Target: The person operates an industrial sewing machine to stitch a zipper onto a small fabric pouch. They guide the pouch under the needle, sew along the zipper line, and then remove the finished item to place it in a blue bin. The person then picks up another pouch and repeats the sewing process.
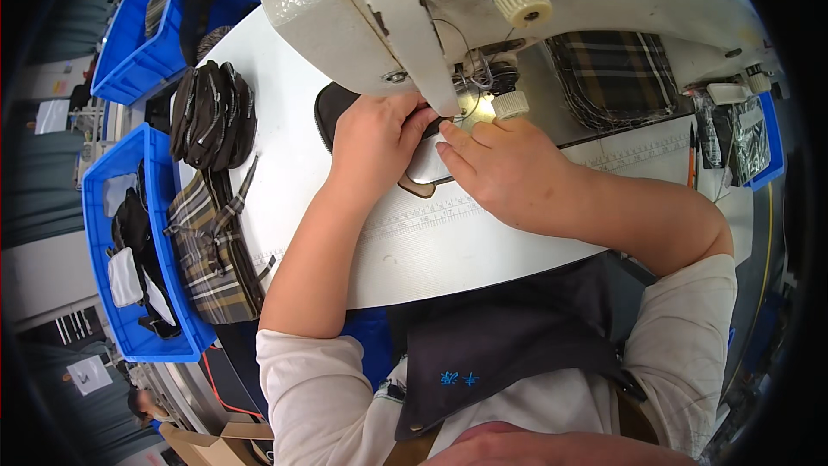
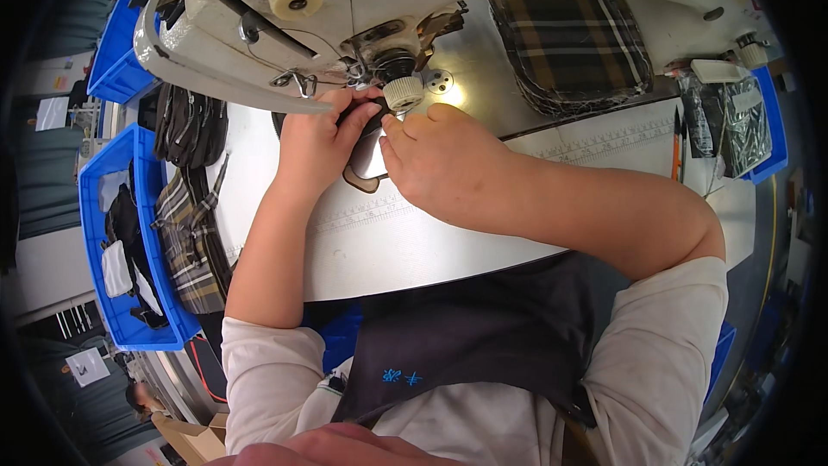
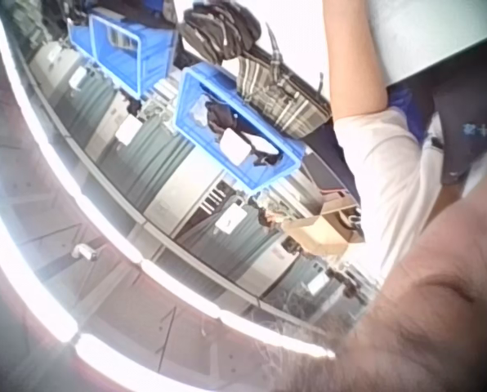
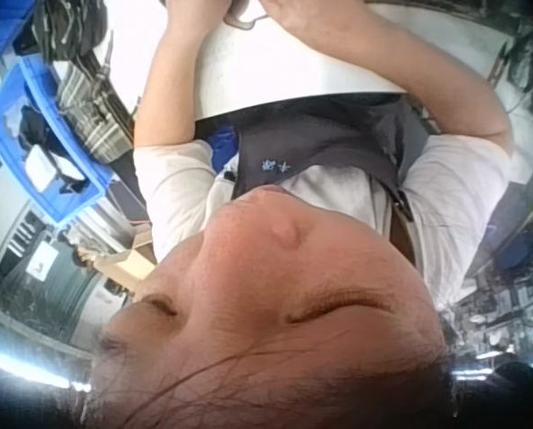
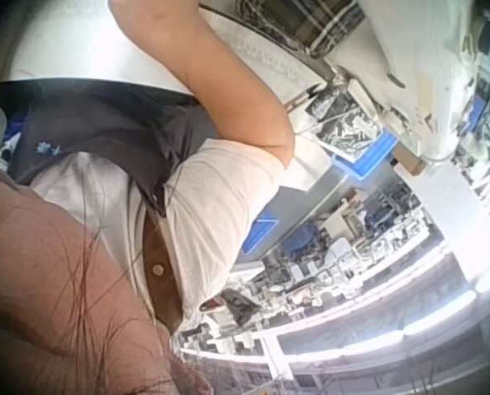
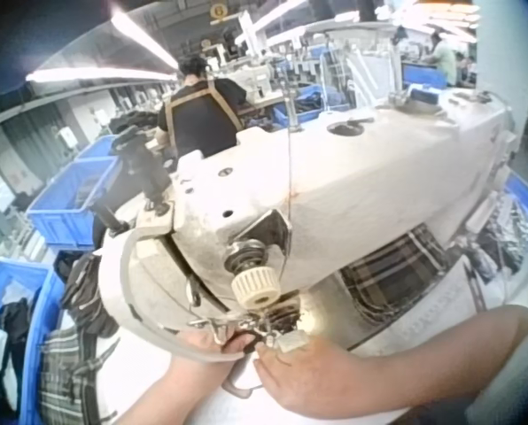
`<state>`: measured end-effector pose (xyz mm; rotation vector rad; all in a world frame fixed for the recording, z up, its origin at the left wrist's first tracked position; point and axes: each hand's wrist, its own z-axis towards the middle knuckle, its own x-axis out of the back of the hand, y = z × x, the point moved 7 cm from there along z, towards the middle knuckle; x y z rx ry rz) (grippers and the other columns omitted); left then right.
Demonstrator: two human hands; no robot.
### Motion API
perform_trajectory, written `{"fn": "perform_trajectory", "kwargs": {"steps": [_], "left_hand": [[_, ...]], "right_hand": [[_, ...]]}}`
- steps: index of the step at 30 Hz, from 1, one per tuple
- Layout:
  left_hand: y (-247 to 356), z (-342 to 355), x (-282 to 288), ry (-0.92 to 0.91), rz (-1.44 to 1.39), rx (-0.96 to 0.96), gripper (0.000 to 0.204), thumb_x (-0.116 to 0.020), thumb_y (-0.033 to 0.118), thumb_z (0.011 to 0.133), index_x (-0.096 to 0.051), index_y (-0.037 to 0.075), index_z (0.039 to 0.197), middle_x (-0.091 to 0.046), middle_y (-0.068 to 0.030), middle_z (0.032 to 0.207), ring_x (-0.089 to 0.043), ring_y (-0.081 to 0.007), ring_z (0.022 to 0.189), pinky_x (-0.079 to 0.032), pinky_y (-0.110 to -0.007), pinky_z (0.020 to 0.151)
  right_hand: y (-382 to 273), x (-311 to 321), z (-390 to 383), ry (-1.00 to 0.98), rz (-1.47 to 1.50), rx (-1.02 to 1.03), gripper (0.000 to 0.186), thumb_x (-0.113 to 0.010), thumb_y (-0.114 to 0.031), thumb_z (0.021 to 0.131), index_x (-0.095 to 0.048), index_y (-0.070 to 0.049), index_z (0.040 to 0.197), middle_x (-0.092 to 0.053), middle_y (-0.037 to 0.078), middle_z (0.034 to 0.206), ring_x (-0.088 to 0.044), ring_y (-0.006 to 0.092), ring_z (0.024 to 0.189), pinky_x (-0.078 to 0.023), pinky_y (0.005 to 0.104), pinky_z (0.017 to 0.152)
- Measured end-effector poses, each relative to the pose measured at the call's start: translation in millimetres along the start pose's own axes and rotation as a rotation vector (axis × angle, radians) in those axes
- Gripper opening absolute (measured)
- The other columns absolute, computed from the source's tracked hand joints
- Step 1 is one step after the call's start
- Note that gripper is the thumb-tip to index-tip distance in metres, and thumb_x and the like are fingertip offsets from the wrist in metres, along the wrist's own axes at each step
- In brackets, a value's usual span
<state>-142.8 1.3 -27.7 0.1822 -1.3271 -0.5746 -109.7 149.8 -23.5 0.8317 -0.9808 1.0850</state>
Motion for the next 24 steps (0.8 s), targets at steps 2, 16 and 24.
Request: {"fn": "perform_trajectory", "kwargs": {"steps": [2,16,24], "left_hand": [[3.3,-3.2,5.4,-0.027,-0.007,-0.005,0.026,-0.08,0.009,0.089,-0.074,0.004,0.114,-0.077,-0.0114,0.103,-0.073,-0.0303,0.091,-0.057,-0.038,0.081],[-3.8,-12.5,14.6,0.051,-0.072,0.032,0.031,-0.078,0.01,0.091,-0.064,0.006,0.119,-0.073,-0.0108,0.104,-0.07,-0.0328,0.099,-0.056,-0.042,0.084],[-24.2,-5.6,2.4,-0.047,-0.411,0.263,0.025,-0.07,0.015,0.1,-0.056,0.004,0.116,-0.073,-0.0122,0.104,-0.072,-0.0321,0.096,-0.055,-0.04,0.085]], "right_hand": [[1.1,0.9,-1.3,0.004,-0.004,0.001,0.044,-0.066,-0.012,0.081,-0.072,0.005,0.121,-0.071,0.021,0.128,-0.067,0.0226,0.093,-0.055,0.034,0.071],[29.3,-1.1,9.5,0.151,0.081,-0.161,0.021,-0.072,-0.013,0.083,-0.063,-0.006,0.101,-0.069,0.005,0.105,-0.068,0.0214,0.07,-0.054,0.0373,0.06],[33.7,-13.9,18.9,0.196,-0.165,-0.208,0.026,-0.075,-0.011,0.08,-0.061,-0.012,0.102,-0.065,0.0,0.094,-0.066,0.0178,0.068,-0.051,0.0306,0.055]]}}
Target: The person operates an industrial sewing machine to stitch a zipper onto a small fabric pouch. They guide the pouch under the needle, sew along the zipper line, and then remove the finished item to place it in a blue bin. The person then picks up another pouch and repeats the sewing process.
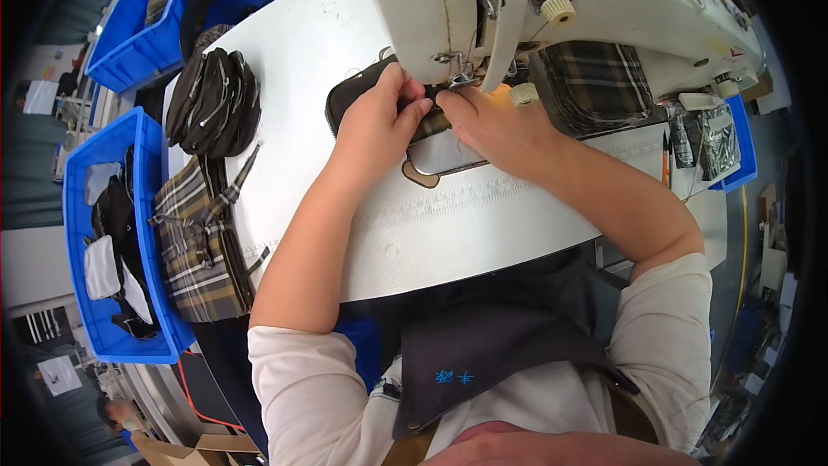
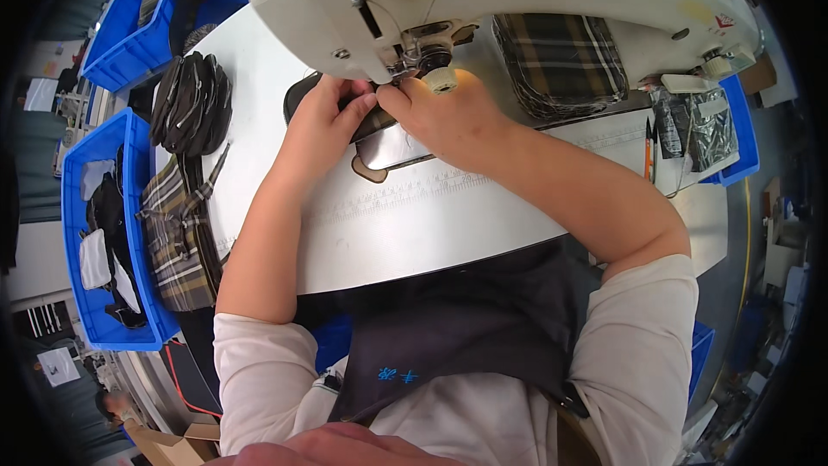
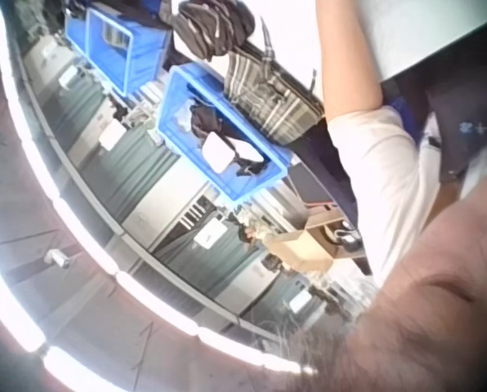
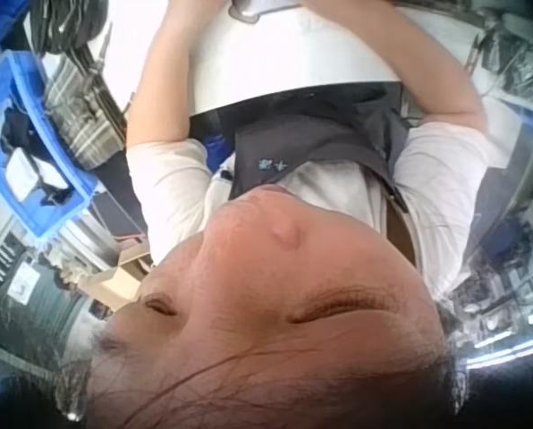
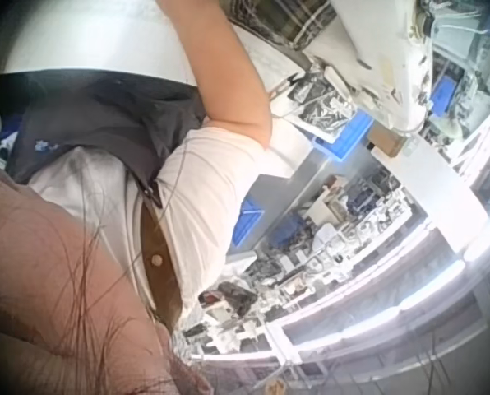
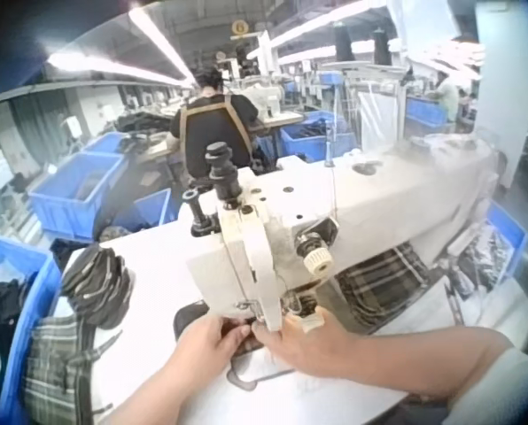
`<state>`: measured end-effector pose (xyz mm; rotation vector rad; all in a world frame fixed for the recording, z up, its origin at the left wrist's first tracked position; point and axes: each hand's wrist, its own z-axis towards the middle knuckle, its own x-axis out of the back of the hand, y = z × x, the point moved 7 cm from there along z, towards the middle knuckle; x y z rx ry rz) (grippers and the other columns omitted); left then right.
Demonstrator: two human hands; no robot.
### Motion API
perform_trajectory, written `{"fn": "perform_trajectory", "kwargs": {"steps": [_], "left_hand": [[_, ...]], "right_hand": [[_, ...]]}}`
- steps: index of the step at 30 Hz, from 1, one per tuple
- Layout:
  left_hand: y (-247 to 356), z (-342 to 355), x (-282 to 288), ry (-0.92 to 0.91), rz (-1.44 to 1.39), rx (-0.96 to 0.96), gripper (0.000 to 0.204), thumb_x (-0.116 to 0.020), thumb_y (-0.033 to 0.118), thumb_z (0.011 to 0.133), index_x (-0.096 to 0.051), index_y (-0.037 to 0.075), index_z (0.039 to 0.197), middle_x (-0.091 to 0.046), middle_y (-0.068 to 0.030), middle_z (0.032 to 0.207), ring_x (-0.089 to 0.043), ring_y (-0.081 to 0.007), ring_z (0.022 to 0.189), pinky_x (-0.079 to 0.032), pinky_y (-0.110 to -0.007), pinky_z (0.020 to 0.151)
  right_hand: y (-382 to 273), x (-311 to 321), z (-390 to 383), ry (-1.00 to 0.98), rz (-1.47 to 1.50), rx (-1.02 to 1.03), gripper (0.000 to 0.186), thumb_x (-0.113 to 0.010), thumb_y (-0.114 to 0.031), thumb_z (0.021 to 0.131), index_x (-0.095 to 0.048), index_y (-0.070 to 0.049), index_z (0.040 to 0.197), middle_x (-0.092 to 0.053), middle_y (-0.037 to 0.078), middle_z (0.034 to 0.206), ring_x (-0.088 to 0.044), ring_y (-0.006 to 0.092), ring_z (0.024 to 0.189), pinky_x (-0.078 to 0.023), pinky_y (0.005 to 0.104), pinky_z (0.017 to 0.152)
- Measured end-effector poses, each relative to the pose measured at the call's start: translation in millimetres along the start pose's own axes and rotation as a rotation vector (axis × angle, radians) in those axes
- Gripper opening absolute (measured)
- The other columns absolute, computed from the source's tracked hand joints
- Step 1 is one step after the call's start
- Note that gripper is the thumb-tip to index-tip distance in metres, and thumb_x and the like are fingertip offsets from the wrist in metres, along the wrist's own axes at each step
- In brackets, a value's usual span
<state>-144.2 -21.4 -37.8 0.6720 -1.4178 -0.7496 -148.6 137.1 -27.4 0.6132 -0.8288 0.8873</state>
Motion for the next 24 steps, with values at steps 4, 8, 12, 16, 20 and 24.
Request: {"fn": "perform_trajectory", "kwargs": {"steps": [4,8,12,16,20,24], "left_hand": [[14.6,-3.8,0.7,-0.017,0.083,-0.085,0.029,-0.073,0.013,0.094,-0.057,0.006,0.117,-0.072,-0.0109,0.106,-0.07,-0.0313,0.101,-0.056,-0.039,0.084],[29.7,-15.9,-5.6,0.112,0.396,-0.316,0.04,-0.075,0.011,0.083,-0.058,0.009,0.119,-0.07,-0.0084,0.108,-0.068,-0.0304,0.105,-0.057,-0.04,0.084],[35.5,-19.2,-2.7,0.22,0.429,-0.348,0.03,-0.075,0.007,0.08,-0.069,0.011,0.109,-0.069,-0.0034,0.106,-0.068,-0.0271,0.102,-0.058,-0.04,0.082],[45.7,-24.7,3.4,0.361,0.523,-0.485,0.019,-0.076,0.01,0.081,-0.071,0.012,0.1,-0.069,-0.0014,0.098,-0.068,-0.0247,0.092,-0.057,-0.039,0.076],[45.5,-23.9,-1.6,0.319,0.582,-0.47,0.016,-0.078,0.013,0.082,-0.069,0.012,0.095,-0.069,-0.0016,0.091,-0.067,-0.0251,0.085,-0.056,-0.039,0.074],[48.0,-24.1,-9.0,0.31,0.592,-0.49,0.018,-0.079,0.014,0.082,-0.064,0.01,0.091,-0.068,-0.0036,0.084,-0.066,-0.0255,0.081,-0.054,-0.04,0.075]], "right_hand": [[2.6,3.7,1.7,0.061,0.018,-0.016,0.024,-0.076,-0.011,0.079,-0.061,-0.013,0.097,-0.065,-0.001,0.086,-0.067,0.0178,0.067,-0.052,0.0315,0.054],[7.6,0.7,2.5,0.046,0.03,-0.1,0.02,-0.076,-0.022,0.089,-0.068,-0.018,0.106,-0.07,-0.002,0.083,-0.07,0.0213,0.07,-0.057,0.0353,0.055],[10.3,-2.4,0.6,0.055,0.022,-0.126,0.018,-0.076,-0.026,0.091,-0.068,-0.019,0.105,-0.07,-0.003,0.079,-0.069,0.0217,0.064,-0.055,0.037,0.05],[4.2,12.7,3.9,0.046,-0.019,-0.102,0.018,-0.077,-0.024,0.088,-0.063,-0.016,0.096,-0.066,-0.001,0.076,-0.067,0.0221,0.063,-0.054,0.037,0.051],[4.6,13.5,4.3,0.04,-0.001,-0.092,0.019,-0.076,-0.023,0.089,-0.06,-0.014,0.091,-0.065,0.001,0.075,-0.067,0.0227,0.064,-0.053,0.0367,0.053],[4.7,12.7,5.4,0.06,0.067,-0.085,0.017,-0.075,-0.022,0.087,-0.06,-0.013,0.09,-0.065,0.002,0.075,-0.067,0.0234,0.063,-0.053,0.0371,0.054]]}}
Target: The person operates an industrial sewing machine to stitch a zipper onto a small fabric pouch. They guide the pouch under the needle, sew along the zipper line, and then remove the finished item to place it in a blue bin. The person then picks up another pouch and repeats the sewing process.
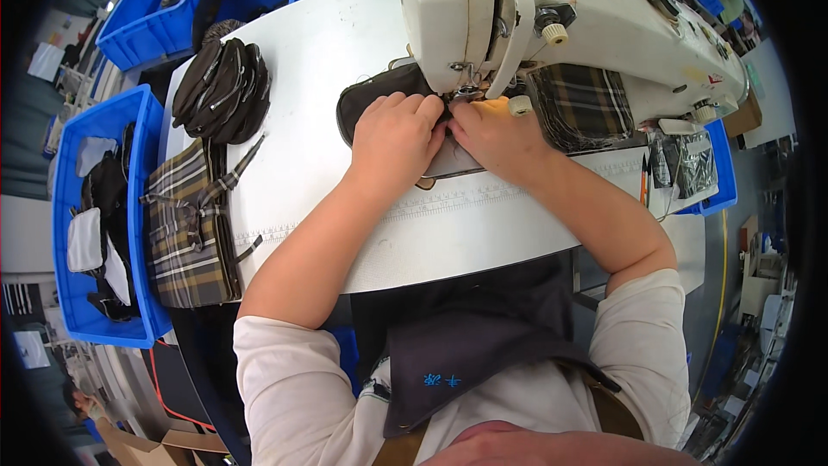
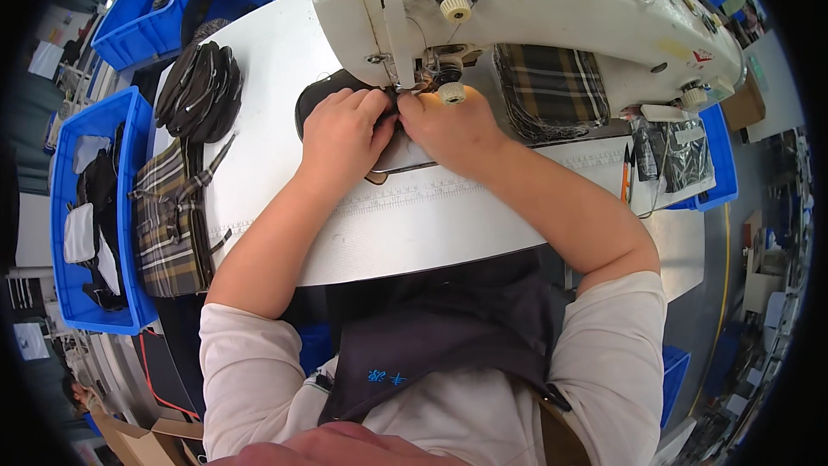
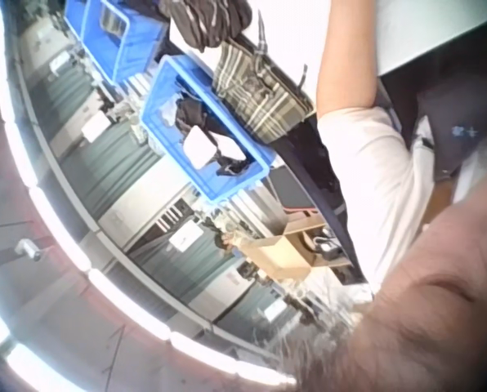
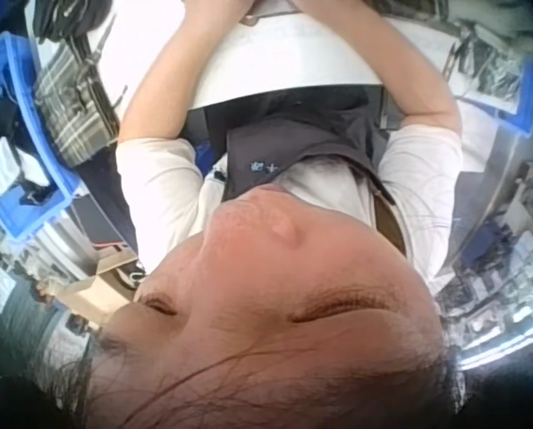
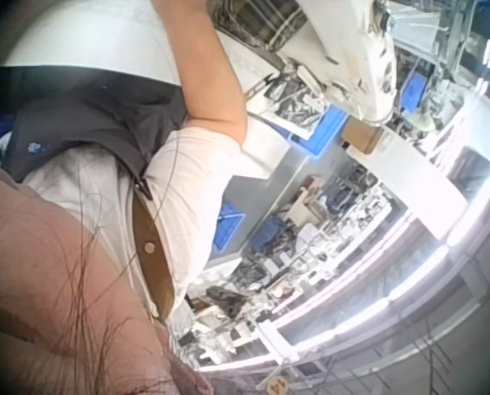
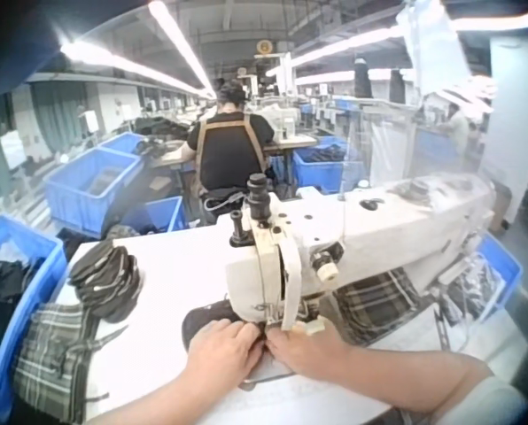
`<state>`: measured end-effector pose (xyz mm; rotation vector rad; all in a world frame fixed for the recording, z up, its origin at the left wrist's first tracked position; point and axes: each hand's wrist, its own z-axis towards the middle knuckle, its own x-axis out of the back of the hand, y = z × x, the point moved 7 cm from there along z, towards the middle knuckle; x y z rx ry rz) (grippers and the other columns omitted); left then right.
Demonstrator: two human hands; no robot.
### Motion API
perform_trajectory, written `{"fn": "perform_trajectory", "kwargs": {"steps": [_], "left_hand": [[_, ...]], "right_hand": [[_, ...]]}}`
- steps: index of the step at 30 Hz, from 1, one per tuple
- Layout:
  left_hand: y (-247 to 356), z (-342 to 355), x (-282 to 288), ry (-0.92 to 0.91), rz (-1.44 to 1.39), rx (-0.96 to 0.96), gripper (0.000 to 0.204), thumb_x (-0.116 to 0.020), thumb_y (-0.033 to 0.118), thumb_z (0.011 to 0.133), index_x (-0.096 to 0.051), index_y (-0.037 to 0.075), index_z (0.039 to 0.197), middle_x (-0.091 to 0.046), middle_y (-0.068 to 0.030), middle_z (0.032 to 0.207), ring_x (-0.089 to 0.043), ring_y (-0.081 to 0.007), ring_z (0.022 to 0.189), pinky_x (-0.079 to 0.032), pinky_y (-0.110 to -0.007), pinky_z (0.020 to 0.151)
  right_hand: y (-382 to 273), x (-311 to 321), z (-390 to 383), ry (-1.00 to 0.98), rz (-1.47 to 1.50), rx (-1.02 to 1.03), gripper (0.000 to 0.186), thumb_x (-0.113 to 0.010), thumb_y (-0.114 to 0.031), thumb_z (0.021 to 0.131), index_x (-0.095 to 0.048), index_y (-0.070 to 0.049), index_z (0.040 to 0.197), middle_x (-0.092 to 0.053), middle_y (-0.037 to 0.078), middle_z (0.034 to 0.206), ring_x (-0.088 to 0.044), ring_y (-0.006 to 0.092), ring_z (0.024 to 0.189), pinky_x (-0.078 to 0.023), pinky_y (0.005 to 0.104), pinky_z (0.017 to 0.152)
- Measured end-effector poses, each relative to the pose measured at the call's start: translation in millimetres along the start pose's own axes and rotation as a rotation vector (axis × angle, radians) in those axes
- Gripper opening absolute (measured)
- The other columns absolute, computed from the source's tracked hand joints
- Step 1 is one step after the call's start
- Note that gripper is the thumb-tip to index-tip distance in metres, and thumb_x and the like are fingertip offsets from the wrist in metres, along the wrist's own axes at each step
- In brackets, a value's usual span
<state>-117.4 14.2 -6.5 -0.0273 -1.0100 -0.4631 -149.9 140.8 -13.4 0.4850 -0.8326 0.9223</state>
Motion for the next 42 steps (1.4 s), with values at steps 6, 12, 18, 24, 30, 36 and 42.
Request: {"fn": "perform_trajectory", "kwargs": {"steps": [6,12,18,24,30,36,42], "left_hand": [[-2.6,-1.1,-9.5,-0.049,0.013,0.066,0.021,-0.08,0.019,0.083,-0.062,0.01,0.091,-0.066,-0.0049,0.074,-0.066,-0.0266,0.074,-0.053,-0.04,0.076],[-6.0,1.1,-11.2,-0.075,0.024,0.139,0.025,-0.081,0.022,0.082,-0.067,0.012,0.1,-0.068,-0.0075,0.073,-0.068,-0.0274,0.072,-0.053,-0.04,0.077],[-2.3,-1.1,-17.3,-0.072,0.03,0.111,0.025,-0.076,0.017,0.083,-0.069,0.012,0.106,-0.065,-0.0072,0.065,-0.066,-0.0275,0.064,-0.053,-0.039,0.075],[1.0,-1.7,-18.0,-0.032,0.024,0.078,0.025,-0.078,0.016,0.081,-0.067,0.011,0.103,-0.065,-0.0072,0.065,-0.066,-0.0282,0.063,-0.055,-0.039,0.071],[-2.9,-3.2,-15.2,-0.054,0.067,0.108,0.025,-0.079,0.016,0.08,-0.067,0.012,0.101,-0.066,-0.0066,0.067,-0.068,-0.0284,0.067,-0.056,-0.042,0.077],[-1.4,-0.3,-19.5,-0.028,0.051,0.104,0.025,-0.079,0.017,0.081,-0.067,0.013,0.102,-0.068,-0.0042,0.071,-0.069,-0.0284,0.072,-0.056,-0.045,0.081],[-11.2,7.4,-3.6,-0.206,-0.295,0.128,0.025,-0.075,0.026,0.088,-0.074,0.013,0.109,-0.07,-0.0061,0.078,-0.067,-0.027,0.077,-0.05,-0.042,0.076]], "right_hand": [[-1.9,-6.3,-3.1,-0.019,-0.035,0.007,0.014,-0.074,-0.019,0.085,-0.061,-0.013,0.089,-0.066,0.0,0.074,-0.068,0.0225,0.062,-0.053,0.0373,0.053],[-1.3,-12.9,-5.9,-0.097,-0.084,0.035,0.01,-0.071,-0.019,0.086,-0.063,-0.014,0.089,-0.066,0.001,0.074,-0.068,0.0221,0.062,-0.053,0.037,0.053],[-1.2,-18.6,-5.2,-0.065,-0.005,0.038,0.012,-0.071,-0.017,0.084,-0.062,-0.013,0.09,-0.065,0.002,0.073,-0.067,0.0225,0.061,-0.053,0.0374,0.053],[0.3,-26.0,-8.7,-0.105,-0.027,0.04,0.014,-0.072,-0.016,0.084,-0.061,-0.013,0.092,-0.063,0.0,0.074,-0.065,0.0213,0.06,-0.052,0.0378,0.055],[0.8,-20.1,-6.9,-0.129,-0.064,0.018,0.02,-0.074,-0.018,0.083,-0.06,-0.014,0.098,-0.065,0.001,0.082,-0.067,0.0216,0.069,-0.053,0.0367,0.06],[2.7,-23.0,-5.6,-0.079,0.01,0.071,0.018,-0.074,-0.016,0.084,-0.061,-0.014,0.096,-0.066,0.002,0.081,-0.069,0.0234,0.071,-0.053,0.0373,0.06],[4.8,-26.2,-9.2,-0.159,0.052,0.069,0.016,-0.074,-0.016,0.084,-0.064,-0.014,0.097,-0.067,0.001,0.084,-0.07,0.0234,0.074,-0.054,0.0378,0.062]]}}
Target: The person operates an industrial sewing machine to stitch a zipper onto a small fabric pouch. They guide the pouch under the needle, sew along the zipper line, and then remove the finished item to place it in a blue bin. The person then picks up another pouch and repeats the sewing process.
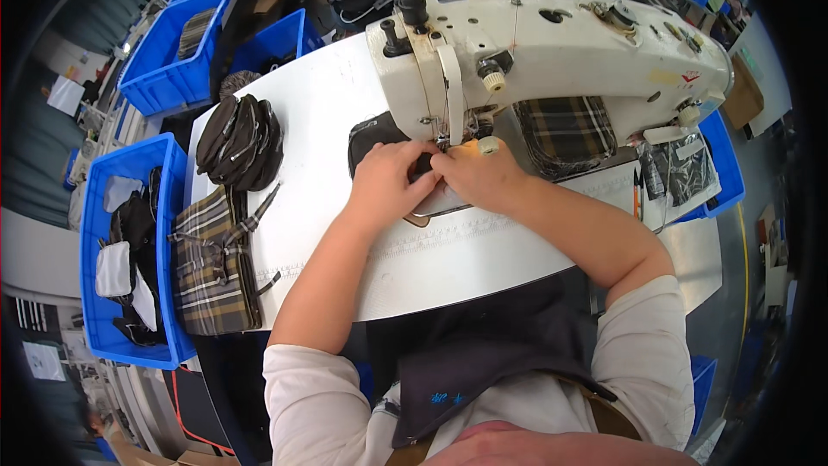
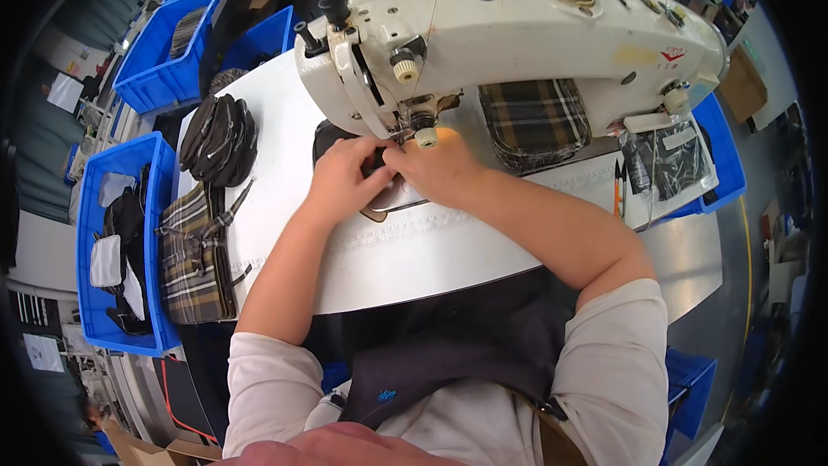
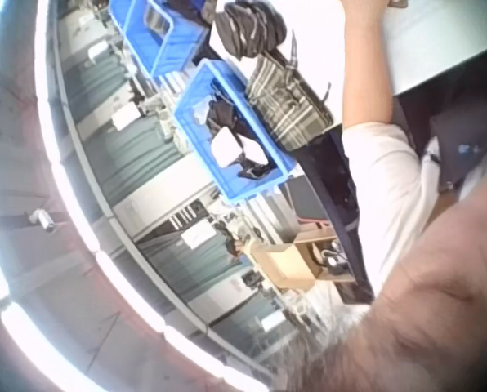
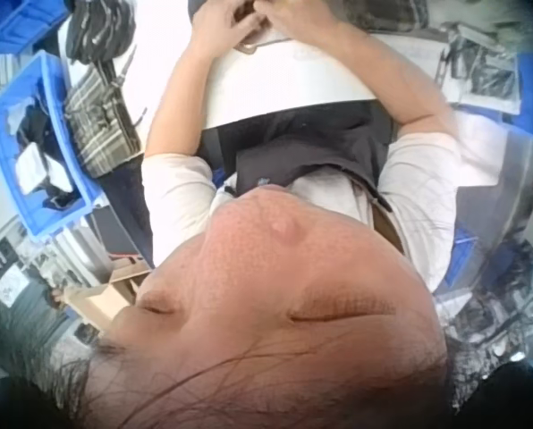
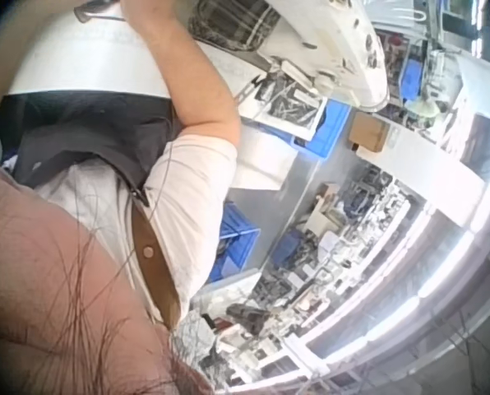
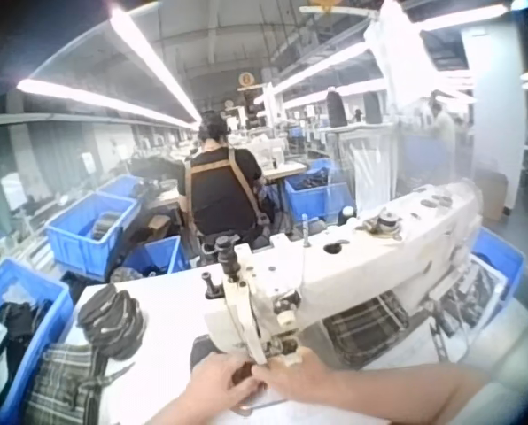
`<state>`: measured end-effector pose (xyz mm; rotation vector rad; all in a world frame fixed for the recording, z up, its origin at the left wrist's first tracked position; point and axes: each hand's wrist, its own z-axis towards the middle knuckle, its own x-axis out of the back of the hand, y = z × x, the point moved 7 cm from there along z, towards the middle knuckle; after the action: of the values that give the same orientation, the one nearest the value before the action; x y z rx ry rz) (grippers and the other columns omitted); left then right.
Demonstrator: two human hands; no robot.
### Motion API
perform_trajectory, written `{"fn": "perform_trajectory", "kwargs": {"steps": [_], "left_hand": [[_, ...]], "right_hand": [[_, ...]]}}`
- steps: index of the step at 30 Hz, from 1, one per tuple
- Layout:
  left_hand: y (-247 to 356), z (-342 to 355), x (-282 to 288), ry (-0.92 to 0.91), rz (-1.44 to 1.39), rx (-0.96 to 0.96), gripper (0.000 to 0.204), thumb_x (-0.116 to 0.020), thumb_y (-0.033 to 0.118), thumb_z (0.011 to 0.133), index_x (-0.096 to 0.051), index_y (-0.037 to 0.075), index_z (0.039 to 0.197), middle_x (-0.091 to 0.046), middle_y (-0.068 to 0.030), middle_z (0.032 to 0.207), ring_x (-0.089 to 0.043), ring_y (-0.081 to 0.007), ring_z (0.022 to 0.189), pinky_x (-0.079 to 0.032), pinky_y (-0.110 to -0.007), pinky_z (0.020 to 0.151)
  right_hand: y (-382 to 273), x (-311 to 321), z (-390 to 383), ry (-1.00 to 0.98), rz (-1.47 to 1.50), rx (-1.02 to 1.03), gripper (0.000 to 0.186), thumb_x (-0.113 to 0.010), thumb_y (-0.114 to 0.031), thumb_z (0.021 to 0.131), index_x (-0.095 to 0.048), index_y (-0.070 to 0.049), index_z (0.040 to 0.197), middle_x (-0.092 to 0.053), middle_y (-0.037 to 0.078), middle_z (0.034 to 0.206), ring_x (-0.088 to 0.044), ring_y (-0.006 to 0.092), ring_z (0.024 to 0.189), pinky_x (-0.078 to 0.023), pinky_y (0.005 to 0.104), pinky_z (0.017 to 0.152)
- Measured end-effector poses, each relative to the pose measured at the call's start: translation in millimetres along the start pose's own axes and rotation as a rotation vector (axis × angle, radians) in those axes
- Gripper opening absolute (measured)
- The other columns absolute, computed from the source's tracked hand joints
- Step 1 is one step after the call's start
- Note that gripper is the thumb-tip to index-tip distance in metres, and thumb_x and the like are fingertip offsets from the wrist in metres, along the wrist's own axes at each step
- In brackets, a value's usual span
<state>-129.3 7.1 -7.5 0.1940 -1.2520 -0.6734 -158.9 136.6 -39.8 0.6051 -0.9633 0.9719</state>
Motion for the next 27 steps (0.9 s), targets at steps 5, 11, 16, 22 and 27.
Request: {"fn": "perform_trajectory", "kwargs": {"steps": [5,11,16,22,27], "left_hand": [[-19.5,2.3,0.8,-0.105,-0.158,0.003,0.023,-0.068,0.021,0.099,-0.075,0.008,0.117,-0.078,-0.0128,0.106,-0.072,-0.0318,0.095,-0.053,-0.04,0.083],[-19.4,7.0,1.2,-0.291,-0.114,0.289,0.018,-0.073,0.014,0.094,-0.077,0.011,0.111,-0.075,-0.0097,0.1,-0.071,-0.0312,0.097,-0.056,-0.04,0.085],[-17.4,5.2,-4.5,-0.039,0.0,0.089,0.016,-0.075,0.016,0.093,-0.078,0.013,0.108,-0.074,-0.0078,0.1,-0.069,-0.0298,0.1,-0.056,-0.041,0.085],[-36.4,3.5,-10.9,-0.121,-0.141,0.24,0.016,-0.075,0.015,0.094,-0.079,0.009,0.109,-0.075,-0.0099,0.1,-0.069,-0.0304,0.1,-0.054,-0.04,0.087],[-39.1,5.6,-12.5,-0.15,-0.261,0.3,0.02,-0.073,0.014,0.097,-0.079,0.006,0.114,-0.078,-0.0133,0.096,-0.071,-0.0315,0.091,-0.054,-0.039,0.084]], "right_hand": [[-2.0,-2.9,0.7,-0.004,-0.003,-0.006,0.019,-0.074,-0.015,0.085,-0.065,-0.016,0.101,-0.064,0.0,0.081,-0.069,0.0224,0.074,-0.054,0.0384,0.062],[-2.5,0.8,-2.3,0.008,-0.017,0.01,0.021,-0.073,-0.012,0.085,-0.065,-0.017,0.104,-0.064,0.0,0.081,-0.069,0.0219,0.073,-0.053,0.0371,0.06],[0.1,9.6,0.6,0.017,0.029,-0.028,0.019,-0.072,-0.01,0.084,-0.065,-0.013,0.101,-0.069,0.002,0.086,-0.07,0.0231,0.072,-0.053,0.0373,0.059],[-4.4,14.9,-9.8,-0.129,0.018,-0.035,0.021,-0.073,-0.014,0.083,-0.068,-0.011,0.103,-0.064,0.001,0.085,-0.069,0.0229,0.071,-0.056,0.0373,0.059],[-15.4,27.2,-11.6,-0.089,0.082,0.006,0.025,-0.067,-0.007,0.084,-0.068,-0.001,0.108,-0.068,0.006,0.08,-0.071,0.0245,0.07,-0.054,0.0389,0.059]]}}
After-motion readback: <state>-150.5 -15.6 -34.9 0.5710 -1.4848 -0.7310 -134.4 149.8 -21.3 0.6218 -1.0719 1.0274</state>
